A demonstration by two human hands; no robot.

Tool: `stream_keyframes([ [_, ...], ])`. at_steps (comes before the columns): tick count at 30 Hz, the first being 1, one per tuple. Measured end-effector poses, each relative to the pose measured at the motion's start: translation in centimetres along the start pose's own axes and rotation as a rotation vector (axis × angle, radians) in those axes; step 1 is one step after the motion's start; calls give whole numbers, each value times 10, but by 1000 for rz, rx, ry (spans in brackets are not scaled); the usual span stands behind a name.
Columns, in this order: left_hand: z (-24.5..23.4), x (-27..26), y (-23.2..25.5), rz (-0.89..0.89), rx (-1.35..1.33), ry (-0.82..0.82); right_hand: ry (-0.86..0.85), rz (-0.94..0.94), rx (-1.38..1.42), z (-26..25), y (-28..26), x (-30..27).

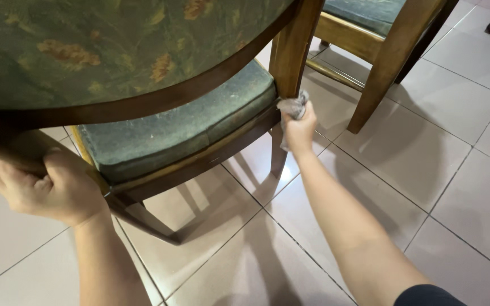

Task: The person wipes the wooden frame and legs of several dining chairs using a cloth. They clean the backrest, seat frame, and legs of each chair, moving between chairs around a dining table.

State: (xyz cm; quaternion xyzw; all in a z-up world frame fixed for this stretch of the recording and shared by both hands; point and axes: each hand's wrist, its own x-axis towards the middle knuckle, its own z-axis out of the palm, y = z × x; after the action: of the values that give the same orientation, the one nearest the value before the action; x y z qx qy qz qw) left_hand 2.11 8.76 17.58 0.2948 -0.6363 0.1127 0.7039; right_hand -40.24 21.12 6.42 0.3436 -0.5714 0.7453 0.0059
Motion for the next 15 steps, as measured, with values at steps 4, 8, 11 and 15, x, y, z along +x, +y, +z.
stream_keyframes([
  [4,-1,-2,2,-20,21,-14,-122,-192,88,0,-79,90],
  [8,1,2,6,13,22,-1,-331,159,297,-3,-103,166],
  [11,7,3,0,-15,-20,54,-410,350,608,0,-84,171],
  [15,11,3,-18,-100,-205,32,-404,293,672,-14,-65,156],
])
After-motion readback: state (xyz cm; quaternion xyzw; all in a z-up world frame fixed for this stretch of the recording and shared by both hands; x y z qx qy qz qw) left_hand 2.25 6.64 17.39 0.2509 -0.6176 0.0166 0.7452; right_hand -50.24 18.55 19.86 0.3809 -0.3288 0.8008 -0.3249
